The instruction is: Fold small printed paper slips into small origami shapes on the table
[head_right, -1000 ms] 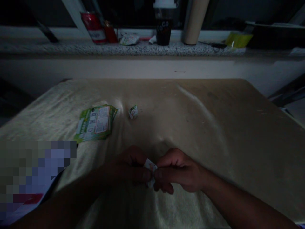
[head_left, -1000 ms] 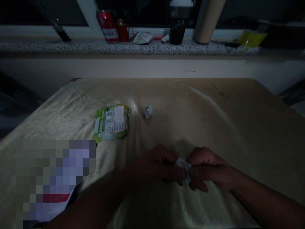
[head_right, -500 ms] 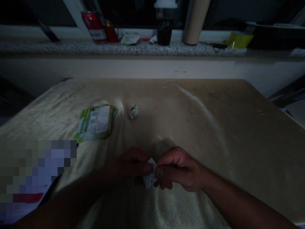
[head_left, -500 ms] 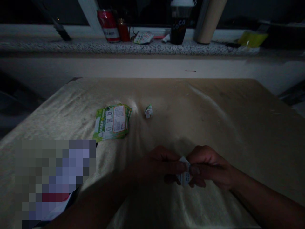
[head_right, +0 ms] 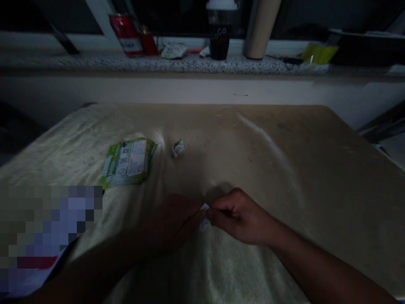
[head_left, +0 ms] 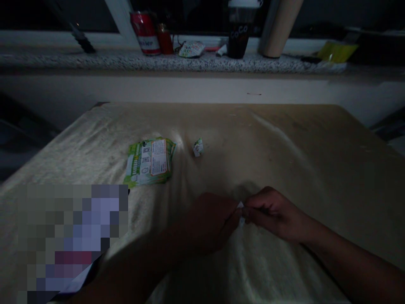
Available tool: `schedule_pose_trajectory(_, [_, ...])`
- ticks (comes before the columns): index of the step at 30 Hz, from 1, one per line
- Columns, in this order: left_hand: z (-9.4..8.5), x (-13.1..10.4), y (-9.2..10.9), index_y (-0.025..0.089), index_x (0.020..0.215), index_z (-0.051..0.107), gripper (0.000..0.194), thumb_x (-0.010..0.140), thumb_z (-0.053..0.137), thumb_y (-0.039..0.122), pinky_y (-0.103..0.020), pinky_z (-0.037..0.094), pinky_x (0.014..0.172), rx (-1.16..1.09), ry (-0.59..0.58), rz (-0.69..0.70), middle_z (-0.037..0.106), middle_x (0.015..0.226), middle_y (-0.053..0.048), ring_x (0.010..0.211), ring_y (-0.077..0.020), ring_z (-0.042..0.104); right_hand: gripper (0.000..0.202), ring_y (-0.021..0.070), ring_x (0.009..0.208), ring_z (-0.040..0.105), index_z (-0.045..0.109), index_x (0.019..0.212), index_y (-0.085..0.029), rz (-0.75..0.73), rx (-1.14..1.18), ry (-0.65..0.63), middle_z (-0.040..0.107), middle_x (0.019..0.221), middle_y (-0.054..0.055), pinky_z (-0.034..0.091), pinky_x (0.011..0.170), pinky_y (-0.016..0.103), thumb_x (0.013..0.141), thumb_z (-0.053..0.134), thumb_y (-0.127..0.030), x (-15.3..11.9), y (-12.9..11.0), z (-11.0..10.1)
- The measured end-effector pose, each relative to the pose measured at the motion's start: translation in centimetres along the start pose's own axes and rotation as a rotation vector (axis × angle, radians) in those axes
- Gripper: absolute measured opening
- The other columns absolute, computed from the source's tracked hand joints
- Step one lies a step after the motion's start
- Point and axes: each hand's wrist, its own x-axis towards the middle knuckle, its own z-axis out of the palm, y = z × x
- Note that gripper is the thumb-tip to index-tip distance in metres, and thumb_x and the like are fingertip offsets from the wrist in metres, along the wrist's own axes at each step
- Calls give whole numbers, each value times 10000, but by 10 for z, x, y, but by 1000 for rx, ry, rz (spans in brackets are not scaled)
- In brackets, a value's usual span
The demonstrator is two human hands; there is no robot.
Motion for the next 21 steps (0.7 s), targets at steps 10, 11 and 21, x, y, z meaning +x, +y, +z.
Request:
schedule_pose_trajectory(10, [1,5,-2,178,754,535,429,1047,284,367,-265,307,560,-23,35,-133,562,644,2,565,-133,508,419,59,451,237,361,561,-196,-49,-171,184,269,509,-83,183,414,217,925,555,-263,3,-3,7])
schedule_pose_trajectory(11, [1,5,-1,178,734,522,434,1047,290,370,-263,304,558,-65,48,-146,549,631,9,557,-126,500,419,59,451,240,354,562,-198,-64,-177,193,275,509,-83,187,417,219,926,552,-258,3,-4,8])
schedule_pose_trajectory(21, [2,9,-10,147,768,587,394,968,496,474,-226,291,545,-604,92,-273,443,631,46,583,-95,402,397,79,474,371,553,673,-166,0,36,219,430,533,-50,280,451,218,991,483,-395,2,-1,7])
